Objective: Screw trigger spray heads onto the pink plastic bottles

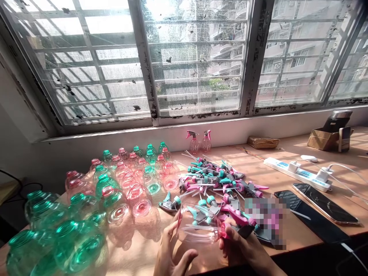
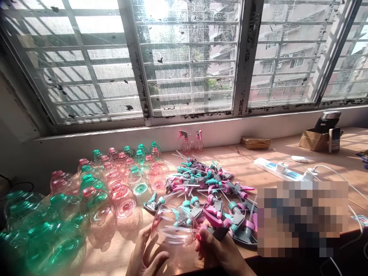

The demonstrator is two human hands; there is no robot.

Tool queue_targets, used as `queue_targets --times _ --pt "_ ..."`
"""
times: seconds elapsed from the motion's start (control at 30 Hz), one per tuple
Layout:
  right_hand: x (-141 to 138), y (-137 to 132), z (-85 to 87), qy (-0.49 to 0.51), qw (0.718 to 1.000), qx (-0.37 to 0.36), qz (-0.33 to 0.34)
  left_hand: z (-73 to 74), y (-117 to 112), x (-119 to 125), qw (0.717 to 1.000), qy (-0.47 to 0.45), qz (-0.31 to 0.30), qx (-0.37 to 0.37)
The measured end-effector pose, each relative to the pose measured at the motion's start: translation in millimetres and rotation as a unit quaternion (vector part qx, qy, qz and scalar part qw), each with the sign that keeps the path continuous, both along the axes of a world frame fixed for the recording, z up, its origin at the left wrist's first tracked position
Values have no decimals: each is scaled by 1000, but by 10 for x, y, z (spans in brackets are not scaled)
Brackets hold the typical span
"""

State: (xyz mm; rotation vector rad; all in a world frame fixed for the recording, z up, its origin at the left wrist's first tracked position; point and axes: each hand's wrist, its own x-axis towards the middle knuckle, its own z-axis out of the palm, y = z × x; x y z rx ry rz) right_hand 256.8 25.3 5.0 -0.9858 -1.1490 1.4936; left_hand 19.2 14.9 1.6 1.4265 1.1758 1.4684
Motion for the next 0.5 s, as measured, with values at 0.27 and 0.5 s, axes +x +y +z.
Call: queue_targets --times 0.27,0.5 --pt "11 13 -22 -71 997 19 9 137 27 -36 999 42 8 -13" --pt "14 -5 68 -64 998 28 -6 58 25 -1 1000 11 -4 -5"
